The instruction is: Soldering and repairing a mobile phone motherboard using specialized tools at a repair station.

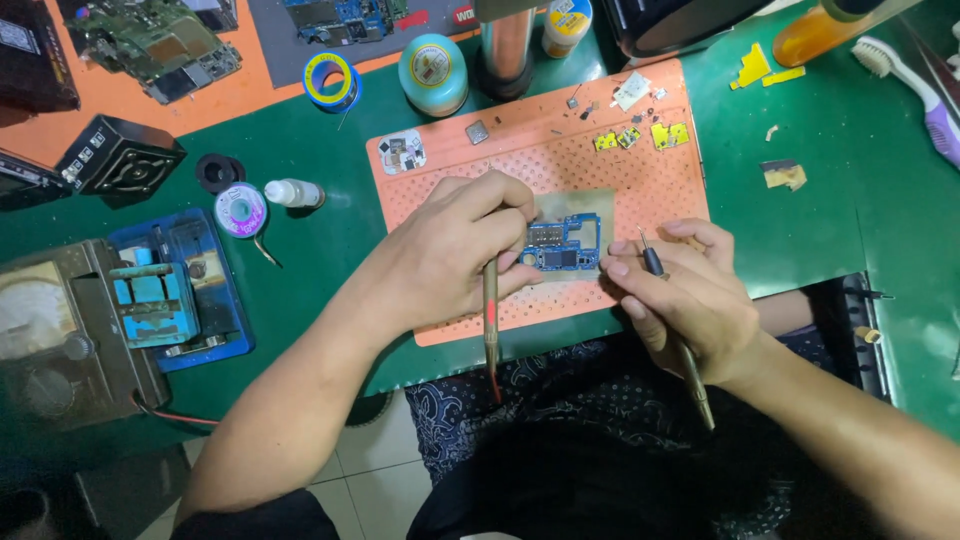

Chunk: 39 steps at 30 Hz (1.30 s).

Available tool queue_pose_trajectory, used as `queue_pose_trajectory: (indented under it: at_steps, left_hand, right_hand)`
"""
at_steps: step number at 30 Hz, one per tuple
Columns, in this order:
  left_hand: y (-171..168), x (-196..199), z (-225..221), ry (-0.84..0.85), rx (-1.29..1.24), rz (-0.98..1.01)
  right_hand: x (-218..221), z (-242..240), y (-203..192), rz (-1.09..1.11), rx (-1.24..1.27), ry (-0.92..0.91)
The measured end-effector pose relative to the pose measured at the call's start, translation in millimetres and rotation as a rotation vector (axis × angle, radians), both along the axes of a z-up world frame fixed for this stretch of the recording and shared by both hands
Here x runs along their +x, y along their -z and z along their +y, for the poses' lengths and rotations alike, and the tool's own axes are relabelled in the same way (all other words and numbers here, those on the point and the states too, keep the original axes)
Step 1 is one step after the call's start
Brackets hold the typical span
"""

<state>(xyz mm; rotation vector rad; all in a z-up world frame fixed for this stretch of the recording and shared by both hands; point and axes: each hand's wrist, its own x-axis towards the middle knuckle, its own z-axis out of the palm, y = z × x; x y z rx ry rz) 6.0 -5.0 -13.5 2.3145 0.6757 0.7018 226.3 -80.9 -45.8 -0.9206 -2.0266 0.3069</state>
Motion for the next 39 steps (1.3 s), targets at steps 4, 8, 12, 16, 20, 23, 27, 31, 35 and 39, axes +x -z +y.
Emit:
queue_pose_trajectory:
  at_steps: [4, 8, 12, 16, 20, 23, 27, 31, 35, 39]
  left_hand:
    - [-1.0, -1.4, -2.0, 0.008, 0.009, -0.008]
    - [-10.5, 6.6, 0.0, 0.016, 0.057, -0.003]
    - [0.1, 7.2, -4.3, -0.056, 0.052, 0.052]
    - [-2.3, 10.5, -5.8, 0.003, 0.0, 0.078]
    - [-2.3, 11.7, -6.9, -0.034, -0.029, 0.094]
    - [-5.2, 13.2, -6.6, -0.05, -0.071, 0.118]
    - [-1.9, 13.4, -6.1, -0.049, -0.071, 0.127]
    - [-3.9, 14.4, -6.1, -0.044, -0.083, 0.13]
    - [-2.0, 13.8, -5.6, -0.049, -0.064, 0.123]
    - [-1.5, 14.0, -5.0, -0.038, -0.046, 0.121]
  right_hand:
    - [-2.2, 0.1, 2.2, 0.005, 0.032, 0.017]
    - [1.2, 3.2, 2.0, -0.012, 0.135, 0.042]
    - [1.3, 3.2, -4.4, 0.061, 0.152, 0.018]
    - [8.3, 1.4, -21.4, -0.052, 0.083, -0.05]
    - [8.7, 0.9, -23.1, -0.015, 0.096, -0.055]
    - [10.6, 1.1, -25.8, -0.026, 0.098, -0.047]
    - [13.7, 0.4, -26.2, -0.029, 0.085, -0.06]
    - [14.7, 0.0, -26.5, -0.045, 0.109, -0.048]
    - [15.0, 0.3, -27.2, -0.049, 0.094, -0.054]
    - [14.8, 0.7, -26.6, -0.046, 0.111, -0.051]
